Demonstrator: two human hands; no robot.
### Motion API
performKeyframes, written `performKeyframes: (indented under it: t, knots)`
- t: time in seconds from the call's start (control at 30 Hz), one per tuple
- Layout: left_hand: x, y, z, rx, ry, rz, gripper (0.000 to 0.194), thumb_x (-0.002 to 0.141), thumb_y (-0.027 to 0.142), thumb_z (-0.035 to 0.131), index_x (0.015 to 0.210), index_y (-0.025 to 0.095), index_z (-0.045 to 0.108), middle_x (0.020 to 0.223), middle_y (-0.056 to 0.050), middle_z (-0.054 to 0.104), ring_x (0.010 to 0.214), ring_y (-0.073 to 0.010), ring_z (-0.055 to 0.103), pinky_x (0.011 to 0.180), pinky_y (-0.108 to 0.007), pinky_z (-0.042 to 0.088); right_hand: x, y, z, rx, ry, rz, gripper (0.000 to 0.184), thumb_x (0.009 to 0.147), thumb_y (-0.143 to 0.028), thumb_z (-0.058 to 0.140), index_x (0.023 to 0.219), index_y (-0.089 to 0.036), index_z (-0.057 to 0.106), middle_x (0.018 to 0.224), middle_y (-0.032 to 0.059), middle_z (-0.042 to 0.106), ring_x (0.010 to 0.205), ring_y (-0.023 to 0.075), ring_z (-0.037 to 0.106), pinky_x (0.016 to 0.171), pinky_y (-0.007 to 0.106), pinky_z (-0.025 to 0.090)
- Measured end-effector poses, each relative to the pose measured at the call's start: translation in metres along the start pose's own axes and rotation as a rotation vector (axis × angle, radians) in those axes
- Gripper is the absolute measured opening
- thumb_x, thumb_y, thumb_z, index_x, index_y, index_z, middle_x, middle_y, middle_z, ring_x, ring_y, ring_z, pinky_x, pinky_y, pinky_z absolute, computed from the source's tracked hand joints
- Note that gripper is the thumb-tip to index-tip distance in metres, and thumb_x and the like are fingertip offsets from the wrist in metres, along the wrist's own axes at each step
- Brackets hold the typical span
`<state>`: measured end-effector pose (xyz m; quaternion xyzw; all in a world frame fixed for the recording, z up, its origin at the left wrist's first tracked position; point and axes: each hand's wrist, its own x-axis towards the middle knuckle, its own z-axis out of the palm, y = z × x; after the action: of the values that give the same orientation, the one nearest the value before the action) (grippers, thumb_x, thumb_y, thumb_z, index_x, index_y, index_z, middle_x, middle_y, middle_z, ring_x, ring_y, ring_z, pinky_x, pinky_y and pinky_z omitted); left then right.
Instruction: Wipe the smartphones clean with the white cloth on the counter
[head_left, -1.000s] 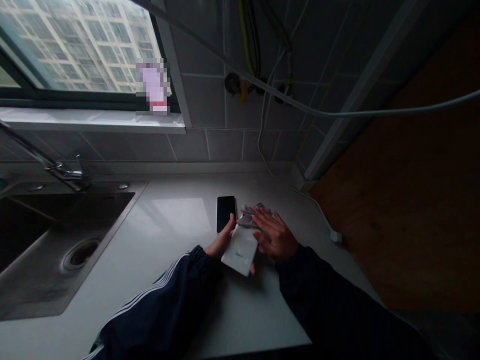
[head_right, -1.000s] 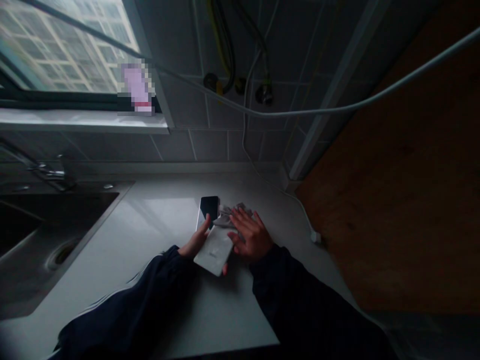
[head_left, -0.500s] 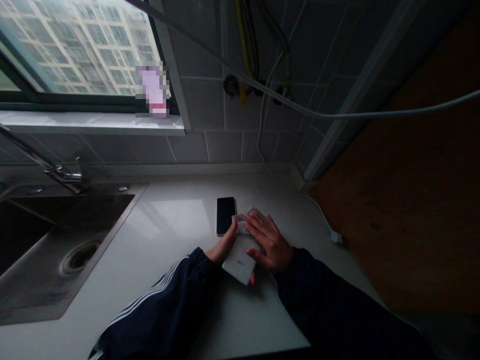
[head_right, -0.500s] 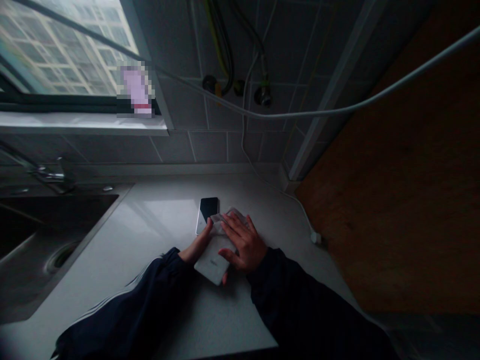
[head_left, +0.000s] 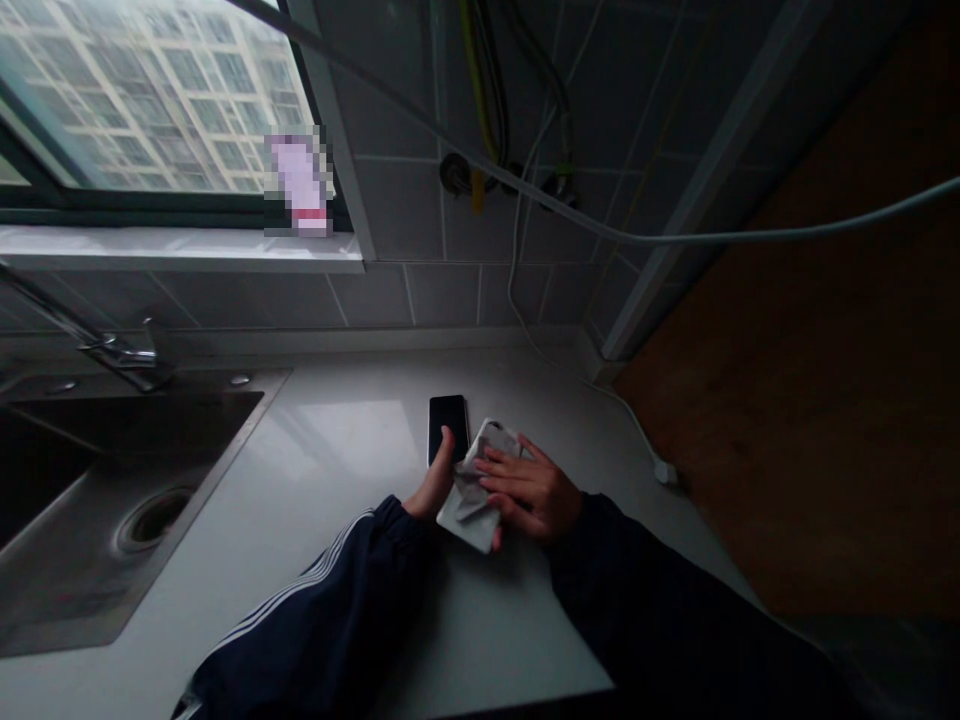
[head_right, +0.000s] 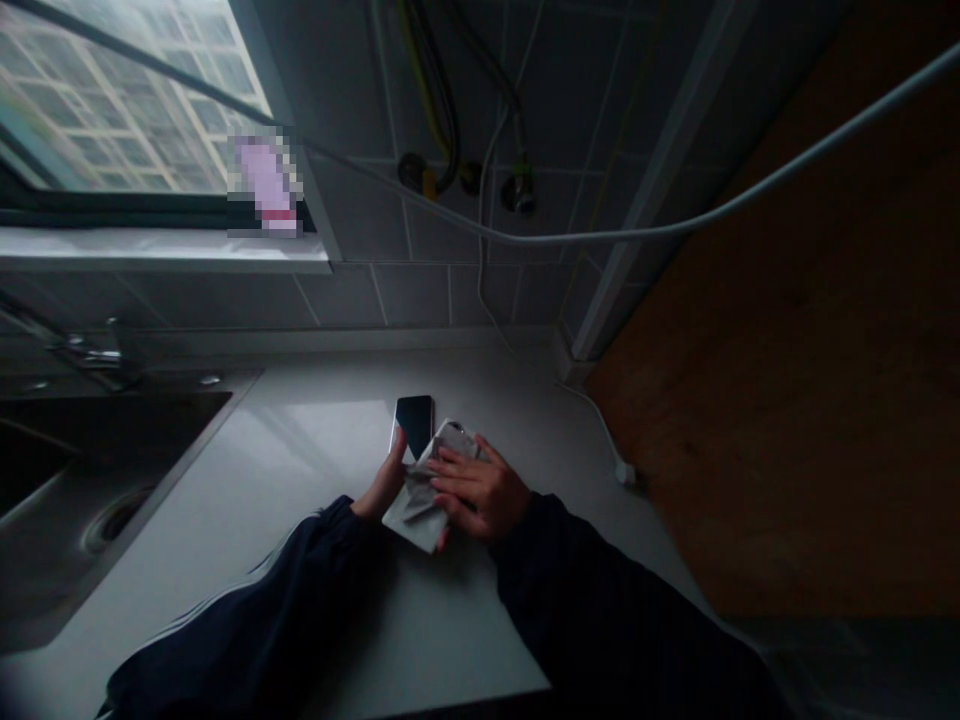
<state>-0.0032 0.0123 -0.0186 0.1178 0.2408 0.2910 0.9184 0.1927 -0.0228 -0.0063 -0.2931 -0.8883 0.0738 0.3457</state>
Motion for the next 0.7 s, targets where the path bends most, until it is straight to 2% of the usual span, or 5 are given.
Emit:
performKeyframes:
  t: [0.17,0.3,0.43,0.6,0.7]
  knots:
    - [-0.002,-0.001,0.001,0.051,-0.015,-0.026,0.096,0.093,0.079,0.025,0.140,0.003,0.059,0.105,-0.023,0.076,0.101,-0.0341,0.074,0.095,-0.044,0.053,0.002,0.006,-0.007,-0.090,-0.048,0.125,0.038,0.106,-0.037,0.044,0.130,-0.022,0.069,0.145,0.0117,0.061,0.141,0.0282,0.054,0.120,0.064,0.028]
    - [-0.007,0.000,0.007,0.104,-0.078,-0.026,0.093,0.095,0.077,0.021,0.141,0.005,0.058,0.107,-0.022,0.076,0.099,-0.0335,0.075,0.095,-0.043,0.053,0.003,0.008,-0.010,-0.117,-0.102,0.244,0.047,0.105,-0.039,0.044,0.147,-0.021,0.054,0.154,0.0141,0.051,0.147,0.0310,0.045,0.117,0.069,0.030]
    - [-0.015,0.002,0.012,0.182,-0.156,-0.091,0.101,0.093,0.079,0.014,0.137,0.001,0.061,0.106,-0.026,0.076,0.096,-0.0355,0.076,0.091,-0.045,0.054,0.002,0.011,-0.008,-0.147,-0.078,0.336,0.056,0.106,-0.043,0.042,0.157,-0.020,0.041,0.159,0.0160,0.043,0.152,0.0336,0.036,0.117,0.070,0.031]
    - [-0.011,0.000,0.006,0.212,-0.109,-0.092,0.091,0.097,0.073,0.023,0.142,0.003,0.058,0.111,-0.024,0.076,0.101,-0.0343,0.075,0.097,-0.044,0.052,-0.002,0.010,-0.002,-0.154,-0.055,0.231,0.064,0.105,-0.048,0.041,0.160,-0.017,0.034,0.163,0.0162,0.036,0.156,0.0333,0.023,0.120,0.068,0.027]
    - [0.000,-0.004,-0.002,0.139,-0.035,0.095,0.078,0.102,0.065,0.026,0.147,0.009,0.054,0.116,-0.019,0.076,0.110,-0.0293,0.073,0.105,-0.040,0.048,-0.005,0.006,0.005,-0.137,-0.067,0.134,0.065,0.104,-0.051,0.041,0.159,-0.018,0.036,0.164,0.0140,0.037,0.157,0.0311,0.023,0.123,0.064,0.024]
